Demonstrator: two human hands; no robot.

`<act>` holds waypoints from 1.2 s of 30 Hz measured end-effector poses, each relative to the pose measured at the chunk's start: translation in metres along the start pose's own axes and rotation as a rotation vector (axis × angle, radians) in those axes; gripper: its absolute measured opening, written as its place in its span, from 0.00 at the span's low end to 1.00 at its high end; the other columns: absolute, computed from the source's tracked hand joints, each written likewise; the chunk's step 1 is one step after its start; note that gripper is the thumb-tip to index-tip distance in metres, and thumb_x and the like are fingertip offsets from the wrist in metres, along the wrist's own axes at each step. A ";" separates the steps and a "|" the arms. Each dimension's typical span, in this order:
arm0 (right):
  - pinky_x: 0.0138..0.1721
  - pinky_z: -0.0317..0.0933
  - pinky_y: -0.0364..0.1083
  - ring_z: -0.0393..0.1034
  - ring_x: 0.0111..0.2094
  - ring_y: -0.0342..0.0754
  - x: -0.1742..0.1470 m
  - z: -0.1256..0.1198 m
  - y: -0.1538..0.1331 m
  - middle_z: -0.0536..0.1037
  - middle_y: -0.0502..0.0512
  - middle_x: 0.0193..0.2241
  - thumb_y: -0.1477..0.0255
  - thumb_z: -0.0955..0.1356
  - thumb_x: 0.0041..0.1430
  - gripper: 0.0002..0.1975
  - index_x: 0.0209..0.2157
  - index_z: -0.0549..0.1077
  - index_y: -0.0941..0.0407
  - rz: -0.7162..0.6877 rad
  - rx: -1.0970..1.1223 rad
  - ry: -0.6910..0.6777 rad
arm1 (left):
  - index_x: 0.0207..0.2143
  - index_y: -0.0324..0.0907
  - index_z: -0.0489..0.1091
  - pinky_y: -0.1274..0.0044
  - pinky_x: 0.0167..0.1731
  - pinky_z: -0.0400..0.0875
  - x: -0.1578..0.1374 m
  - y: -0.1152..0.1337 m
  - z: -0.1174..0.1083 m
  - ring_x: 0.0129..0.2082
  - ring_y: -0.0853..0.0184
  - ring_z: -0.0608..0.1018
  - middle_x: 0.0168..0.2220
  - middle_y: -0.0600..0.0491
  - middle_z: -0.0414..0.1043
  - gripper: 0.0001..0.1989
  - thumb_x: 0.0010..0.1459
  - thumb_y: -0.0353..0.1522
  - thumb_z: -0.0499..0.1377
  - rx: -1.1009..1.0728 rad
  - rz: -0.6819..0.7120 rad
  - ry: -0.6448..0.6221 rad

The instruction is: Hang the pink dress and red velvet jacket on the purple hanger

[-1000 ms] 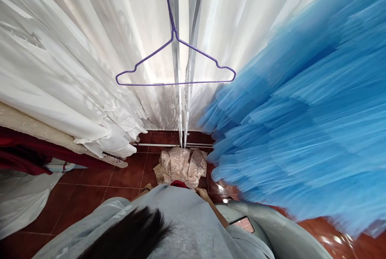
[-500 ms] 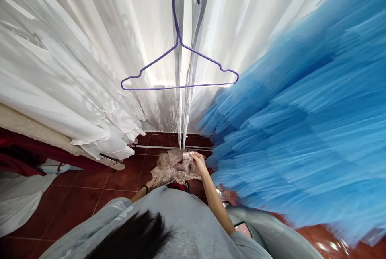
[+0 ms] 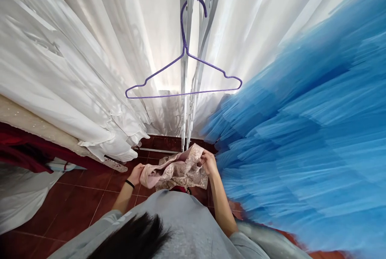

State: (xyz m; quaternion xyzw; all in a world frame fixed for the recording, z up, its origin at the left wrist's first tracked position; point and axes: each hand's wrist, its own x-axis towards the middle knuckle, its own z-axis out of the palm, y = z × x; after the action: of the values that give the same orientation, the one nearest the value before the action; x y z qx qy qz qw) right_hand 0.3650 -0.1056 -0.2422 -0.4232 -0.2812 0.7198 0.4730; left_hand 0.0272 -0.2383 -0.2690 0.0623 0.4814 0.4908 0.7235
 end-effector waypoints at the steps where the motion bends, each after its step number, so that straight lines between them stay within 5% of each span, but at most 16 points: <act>1: 0.24 0.66 0.40 0.70 0.23 0.43 0.001 0.003 -0.013 0.80 0.51 0.24 0.75 0.71 0.32 0.14 0.28 0.81 0.57 -0.022 -0.010 -0.004 | 0.19 0.40 0.74 0.73 0.31 0.74 -0.004 0.018 -0.001 0.24 0.63 0.77 0.20 0.52 0.74 0.05 0.42 0.27 0.59 -0.002 0.088 0.007; 7: 0.20 0.62 0.39 0.69 0.20 0.41 -0.004 0.036 -0.089 0.82 0.51 0.27 0.76 0.79 0.29 0.18 0.30 0.82 0.55 -0.265 -0.069 -0.013 | 0.15 0.38 0.71 0.80 0.22 0.69 -0.019 0.128 0.020 0.19 0.70 0.74 0.18 0.55 0.74 0.10 0.26 0.18 0.62 0.048 0.572 0.059; 13: 0.38 0.75 0.48 0.79 0.36 0.53 -0.024 0.094 -0.131 0.84 0.53 0.32 0.74 0.82 0.24 0.27 0.35 0.81 0.52 -0.430 -0.093 -0.155 | 0.23 0.41 0.75 0.81 0.27 0.74 -0.021 0.229 0.084 0.28 0.67 0.80 0.24 0.56 0.77 0.15 0.26 0.24 0.70 0.107 1.210 0.121; 15: 0.40 0.75 0.48 0.79 0.37 0.53 -0.029 0.104 -0.137 0.84 0.53 0.32 0.75 0.83 0.23 0.28 0.35 0.81 0.52 -0.483 -0.096 -0.145 | 0.25 0.40 0.76 0.79 0.32 0.76 -0.027 0.253 0.104 0.33 0.64 0.82 0.25 0.54 0.78 0.15 0.28 0.27 0.71 0.172 1.328 0.114; 22: 0.30 0.71 0.43 0.73 0.25 0.45 -0.027 0.093 -0.151 0.82 0.49 0.27 0.73 0.82 0.25 0.24 0.31 0.80 0.52 -0.602 -0.109 -0.048 | 0.29 0.37 0.78 0.73 0.41 0.77 -0.043 0.294 0.144 0.41 0.57 0.81 0.31 0.50 0.80 0.18 0.31 0.30 0.75 0.550 1.329 -0.045; 27: 0.36 0.72 0.46 0.77 0.33 0.49 -0.017 0.077 -0.158 0.83 0.51 0.32 0.70 0.80 0.34 0.19 0.33 0.81 0.53 -0.725 -0.126 0.095 | 0.32 0.37 0.79 0.73 0.39 0.77 -0.045 0.295 0.189 0.38 0.59 0.81 0.33 0.48 0.80 0.20 0.33 0.33 0.75 0.762 1.248 -0.141; 32: 0.38 0.71 0.47 0.77 0.33 0.49 -0.001 0.045 -0.167 0.83 0.49 0.31 0.72 0.77 0.37 0.12 0.30 0.81 0.55 -0.800 -0.094 0.260 | 0.30 0.37 0.78 0.80 0.22 0.70 -0.029 0.280 0.206 0.24 0.67 0.77 0.25 0.53 0.77 0.16 0.36 0.36 0.72 0.687 1.171 -0.019; 36: 0.40 0.72 0.48 0.77 0.34 0.49 0.015 0.022 -0.190 0.83 0.51 0.32 0.70 0.77 0.38 0.15 0.32 0.82 0.55 -0.826 -0.036 0.293 | 0.25 0.38 0.77 0.81 0.20 0.68 -0.023 0.278 0.200 0.21 0.70 0.74 0.21 0.54 0.74 0.13 0.35 0.34 0.73 0.605 1.270 0.043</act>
State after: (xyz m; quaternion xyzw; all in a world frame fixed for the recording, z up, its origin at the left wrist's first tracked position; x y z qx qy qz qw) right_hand 0.4268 -0.0168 -0.0837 -0.3808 -0.3692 0.3977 0.7487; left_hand -0.0034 -0.0377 0.0072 0.5202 0.4816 0.6639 0.2382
